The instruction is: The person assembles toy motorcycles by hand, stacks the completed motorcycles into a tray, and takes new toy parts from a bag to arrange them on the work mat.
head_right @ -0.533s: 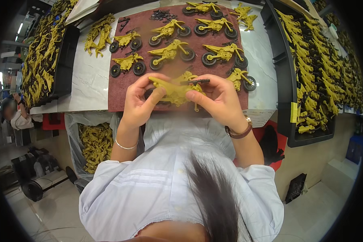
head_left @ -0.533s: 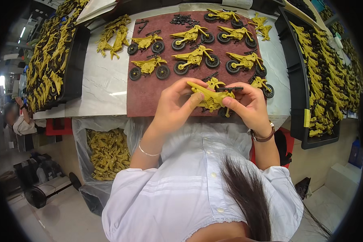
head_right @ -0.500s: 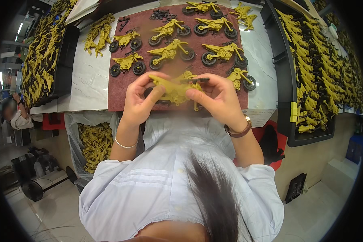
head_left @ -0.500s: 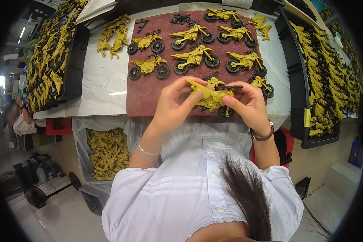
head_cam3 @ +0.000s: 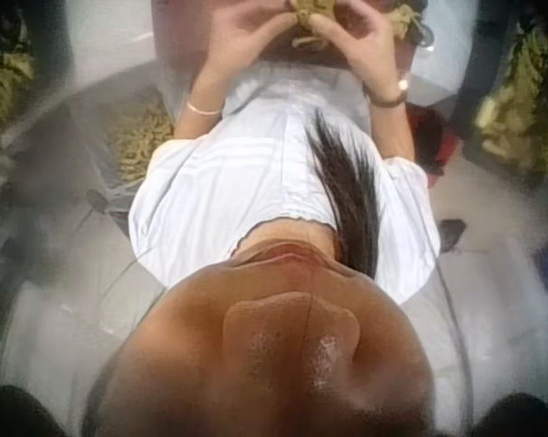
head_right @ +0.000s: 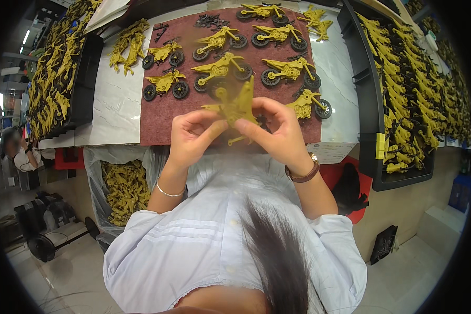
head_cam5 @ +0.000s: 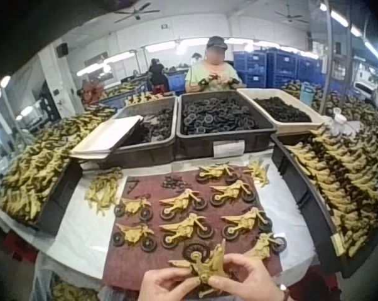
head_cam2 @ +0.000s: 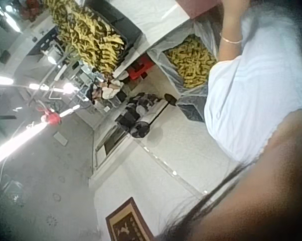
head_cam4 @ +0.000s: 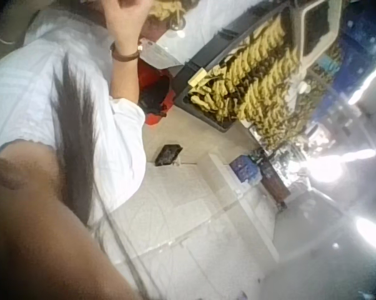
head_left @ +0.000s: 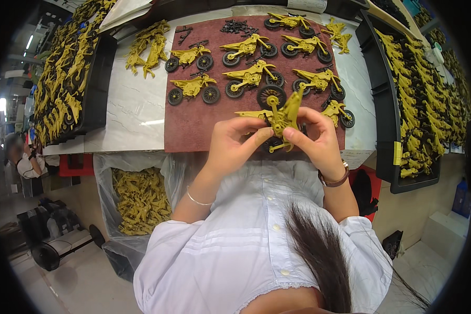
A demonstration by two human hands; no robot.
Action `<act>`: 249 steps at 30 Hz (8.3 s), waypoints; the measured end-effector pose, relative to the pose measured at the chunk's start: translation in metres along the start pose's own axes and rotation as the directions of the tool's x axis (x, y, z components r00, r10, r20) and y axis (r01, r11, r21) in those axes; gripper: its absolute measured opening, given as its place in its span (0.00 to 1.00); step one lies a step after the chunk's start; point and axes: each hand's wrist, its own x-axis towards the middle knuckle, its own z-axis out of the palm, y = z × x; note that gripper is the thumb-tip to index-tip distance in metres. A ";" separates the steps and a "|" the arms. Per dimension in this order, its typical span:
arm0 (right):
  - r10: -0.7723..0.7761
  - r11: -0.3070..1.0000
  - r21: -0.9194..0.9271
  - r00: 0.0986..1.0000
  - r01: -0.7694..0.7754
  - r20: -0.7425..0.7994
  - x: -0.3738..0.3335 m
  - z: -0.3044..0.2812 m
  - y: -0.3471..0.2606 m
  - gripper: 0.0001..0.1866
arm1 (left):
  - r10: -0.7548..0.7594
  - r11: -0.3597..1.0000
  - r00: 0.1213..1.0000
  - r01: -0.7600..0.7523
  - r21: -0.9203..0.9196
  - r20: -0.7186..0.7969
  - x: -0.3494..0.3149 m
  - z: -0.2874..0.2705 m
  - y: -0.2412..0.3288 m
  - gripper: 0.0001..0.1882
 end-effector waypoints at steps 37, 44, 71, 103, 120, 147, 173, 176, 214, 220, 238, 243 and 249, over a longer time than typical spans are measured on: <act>-0.203 0.958 -0.224 0.976 0.180 -0.084 -0.005 0.018 0.002 0.12 | 0.226 0.926 0.972 -0.233 0.298 0.058 0.000 -0.005 -0.001 0.05; -0.298 0.884 -0.385 0.954 0.266 -0.025 0.000 0.010 0.002 0.11 | 0.169 0.966 0.980 -0.186 0.180 0.102 0.012 0.000 0.011 0.15; -0.418 0.445 -0.894 0.895 0.055 -0.153 0.129 -0.112 -0.024 0.27 | 0.076 0.973 0.867 0.044 0.227 -0.493 -0.006 -0.129 0.025 0.16; -0.439 0.117 -0.988 0.886 -0.105 -0.147 0.101 -0.160 0.003 0.12 | -0.205 0.971 0.977 0.211 0.113 -0.058 0.067 -0.164 0.049 0.14; -0.495 0.276 -0.753 0.760 0.597 0.421 0.037 -0.017 -0.049 0.17 | -0.297 0.847 0.947 0.321 -0.423 0.125 0.030 -0.036 0.022 0.17; -0.458 0.104 -0.786 0.731 0.609 0.506 0.015 -0.024 -0.048 0.18 | -0.094 0.994 0.993 0.098 -0.051 0.076 0.021 -0.003 0.025 0.16; 0.035 0.998 -0.055 0.998 -0.032 0.059 0.005 -0.028 -0.017 0.16 | 0.030 0.994 0.992 -0.042 0.103 0.122 0.016 0.005 0.017 0.13; -0.033 0.991 -0.129 0.999 0.035 0.022 0.004 -0.025 -0.015 0.14 | 0.047 0.987 0.987 -0.069 0.142 0.153 0.017 0.003 0.019 0.13; -0.104 0.993 0.039 0.993 0.107 -0.063 -0.002 0.007 0.001 0.17 | 0.248 0.910 0.968 -0.246 0.333 0.037 0.008 0.003 0.000 0.10; -0.165 0.986 0.011 0.983 0.166 -0.080 -0.007 0.010 -0.001 0.16 | 0.333 0.898 0.938 -0.346 0.270 0.097 0.011 0.003 0.006 0.10; -0.247 0.949 -0.197 0.969 0.248 0.030 0.002 0.004 0.004 0.11 | 0.305 0.928 0.946 -0.321 0.190 0.111 0.020 0.006 0.025 0.21; -0.327 0.839 -0.424 0.939 0.340 0.106 0.002 0.006 0.004 0.14 | 0.293 0.894 0.935 -0.342 0.290 0.198 0.023 0.010 0.034 0.23; -0.315 0.799 -0.484 0.934 0.357 0.168 0.002 0.004 0.004 0.14 | 0.378 0.826 0.899 -0.435 0.358 0.220 0.023 0.010 0.029 0.13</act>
